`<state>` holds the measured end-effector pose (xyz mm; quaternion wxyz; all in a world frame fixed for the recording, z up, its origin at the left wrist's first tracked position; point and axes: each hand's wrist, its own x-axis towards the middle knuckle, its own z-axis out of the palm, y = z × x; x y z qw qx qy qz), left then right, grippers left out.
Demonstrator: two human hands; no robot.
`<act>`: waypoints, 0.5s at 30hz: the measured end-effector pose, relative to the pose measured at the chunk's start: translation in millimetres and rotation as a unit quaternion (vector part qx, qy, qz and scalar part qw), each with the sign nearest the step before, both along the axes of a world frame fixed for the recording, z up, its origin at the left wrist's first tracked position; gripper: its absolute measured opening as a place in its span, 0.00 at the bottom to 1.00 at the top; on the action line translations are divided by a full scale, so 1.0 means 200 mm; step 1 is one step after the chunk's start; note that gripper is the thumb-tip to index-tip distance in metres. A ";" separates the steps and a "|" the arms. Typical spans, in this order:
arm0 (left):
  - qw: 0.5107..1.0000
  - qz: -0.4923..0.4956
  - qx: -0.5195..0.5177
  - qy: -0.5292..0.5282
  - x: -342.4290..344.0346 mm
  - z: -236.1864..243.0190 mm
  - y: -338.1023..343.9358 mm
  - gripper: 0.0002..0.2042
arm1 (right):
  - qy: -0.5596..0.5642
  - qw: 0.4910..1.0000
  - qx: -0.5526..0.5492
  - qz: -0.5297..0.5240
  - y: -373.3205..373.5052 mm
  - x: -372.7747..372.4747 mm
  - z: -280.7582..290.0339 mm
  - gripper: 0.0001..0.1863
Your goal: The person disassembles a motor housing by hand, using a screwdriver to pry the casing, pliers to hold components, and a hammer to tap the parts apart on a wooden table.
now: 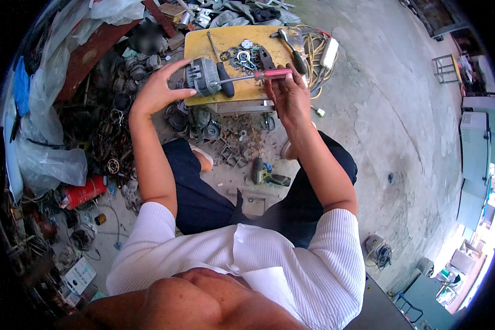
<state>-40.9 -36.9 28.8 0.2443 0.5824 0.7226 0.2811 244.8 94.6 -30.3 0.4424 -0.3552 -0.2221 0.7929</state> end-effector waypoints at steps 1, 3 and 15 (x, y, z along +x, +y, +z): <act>1.000 0.002 0.003 0.001 0.01 0.00 0.00 0.38 | 0.002 1.000 -0.002 -0.003 -0.02 0.00 0.02 0.19; 1.000 0.004 0.009 0.008 0.01 0.01 -0.01 0.38 | -0.025 0.999 -0.016 -0.012 -0.05 -0.01 0.08 0.19; 0.999 0.025 -0.007 0.032 0.06 0.01 -0.03 0.38 | 0.034 0.999 -0.010 0.025 -0.01 0.03 0.03 0.20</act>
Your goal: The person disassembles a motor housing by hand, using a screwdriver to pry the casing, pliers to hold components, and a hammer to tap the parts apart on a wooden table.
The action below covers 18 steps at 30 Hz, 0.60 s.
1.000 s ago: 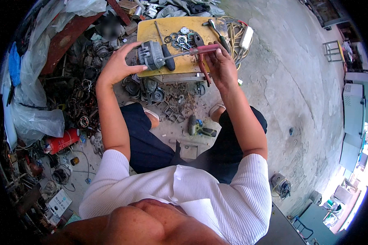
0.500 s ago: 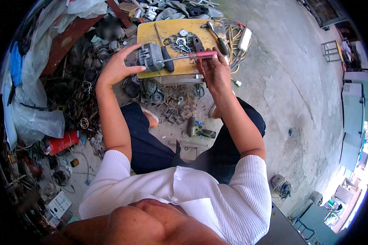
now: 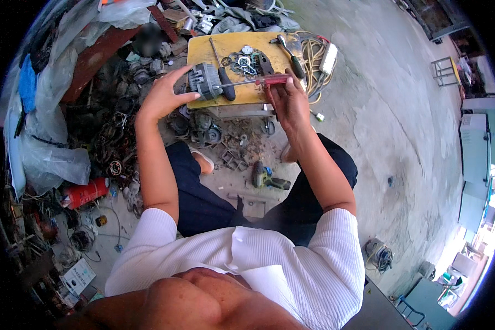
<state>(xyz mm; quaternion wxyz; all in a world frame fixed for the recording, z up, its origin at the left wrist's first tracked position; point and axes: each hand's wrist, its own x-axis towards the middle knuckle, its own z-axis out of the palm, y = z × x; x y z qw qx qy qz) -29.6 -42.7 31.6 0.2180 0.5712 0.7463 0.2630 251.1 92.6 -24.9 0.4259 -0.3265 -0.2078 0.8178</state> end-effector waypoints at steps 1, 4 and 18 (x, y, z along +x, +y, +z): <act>1.000 0.004 0.002 -0.001 0.00 -0.01 0.00 0.38 | 0.004 1.000 -0.001 0.000 0.00 0.00 0.00 0.20; 1.000 0.010 -0.002 -0.004 0.00 -0.01 0.00 0.38 | -0.058 0.998 -0.024 -0.022 -0.02 -0.02 0.02 0.18; 0.999 -0.015 0.021 -0.023 -0.01 0.02 0.02 0.38 | -0.035 0.998 0.024 -0.039 -0.02 -0.04 0.06 0.23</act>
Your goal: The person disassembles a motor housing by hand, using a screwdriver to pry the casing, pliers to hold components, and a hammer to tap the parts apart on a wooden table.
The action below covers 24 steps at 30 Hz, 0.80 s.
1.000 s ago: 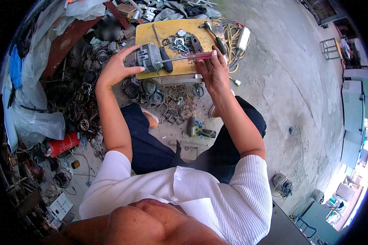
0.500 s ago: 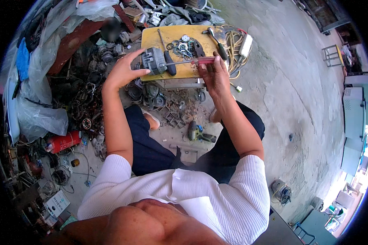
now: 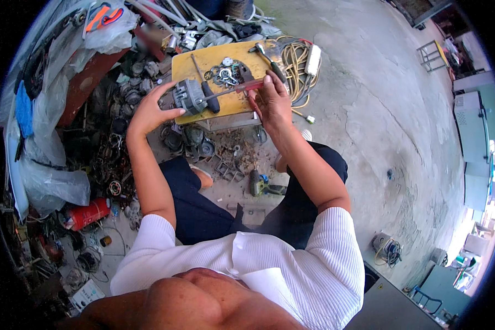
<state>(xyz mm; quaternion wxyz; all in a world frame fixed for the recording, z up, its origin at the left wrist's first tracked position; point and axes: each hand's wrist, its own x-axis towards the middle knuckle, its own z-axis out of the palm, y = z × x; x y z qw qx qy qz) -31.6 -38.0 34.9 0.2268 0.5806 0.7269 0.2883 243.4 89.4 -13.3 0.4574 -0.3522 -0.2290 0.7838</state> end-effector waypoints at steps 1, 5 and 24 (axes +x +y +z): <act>1.000 -0.002 -0.002 0.000 -0.01 0.01 0.00 0.38 | -0.007 1.000 -0.022 -0.009 0.00 0.00 0.00 0.21; 1.000 -0.008 -0.002 0.004 -0.02 0.00 0.01 0.38 | -0.033 0.999 0.006 0.015 0.01 0.01 0.01 0.21; 0.999 -0.001 -0.032 0.002 -0.01 0.02 0.00 0.40 | -0.017 0.999 0.016 -0.031 0.01 -0.06 0.01 0.20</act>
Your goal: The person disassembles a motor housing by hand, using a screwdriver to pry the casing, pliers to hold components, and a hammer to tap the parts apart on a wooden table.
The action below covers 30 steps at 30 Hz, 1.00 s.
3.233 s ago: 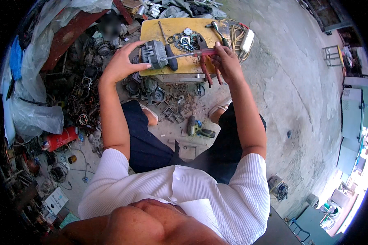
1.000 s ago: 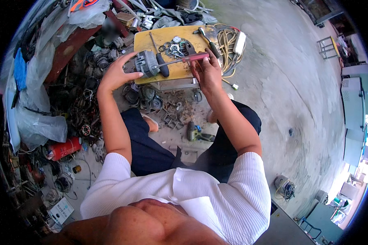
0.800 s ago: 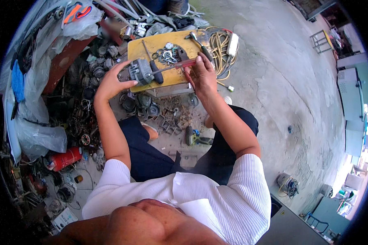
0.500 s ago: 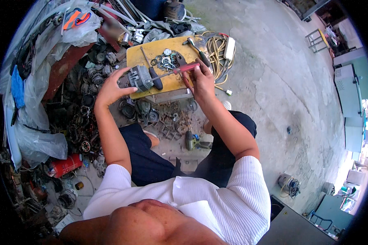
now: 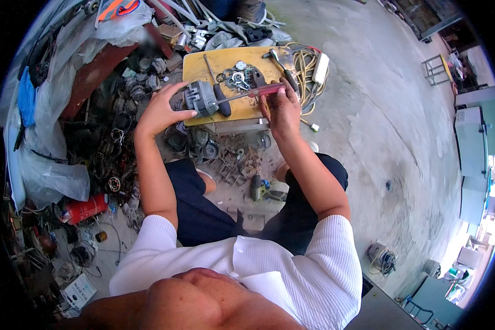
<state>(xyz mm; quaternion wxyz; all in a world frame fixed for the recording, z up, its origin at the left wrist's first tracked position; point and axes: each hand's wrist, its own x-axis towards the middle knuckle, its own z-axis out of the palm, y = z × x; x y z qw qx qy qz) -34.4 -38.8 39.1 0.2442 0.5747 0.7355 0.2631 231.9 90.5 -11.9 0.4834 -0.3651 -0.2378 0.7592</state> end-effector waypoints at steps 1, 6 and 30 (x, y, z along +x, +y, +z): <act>1.000 -0.001 0.000 0.007 0.00 -0.01 0.00 0.40 | -0.006 1.000 -0.001 -0.006 0.00 -0.01 0.00 0.21; 0.999 0.004 -0.003 0.044 -0.01 -0.03 -0.01 0.40 | -0.022 0.999 0.003 0.035 0.01 0.02 -0.05 0.21; 1.000 0.016 -0.011 0.021 0.01 -0.03 -0.01 0.39 | 0.014 0.999 -0.027 0.015 0.03 0.02 -0.07 0.17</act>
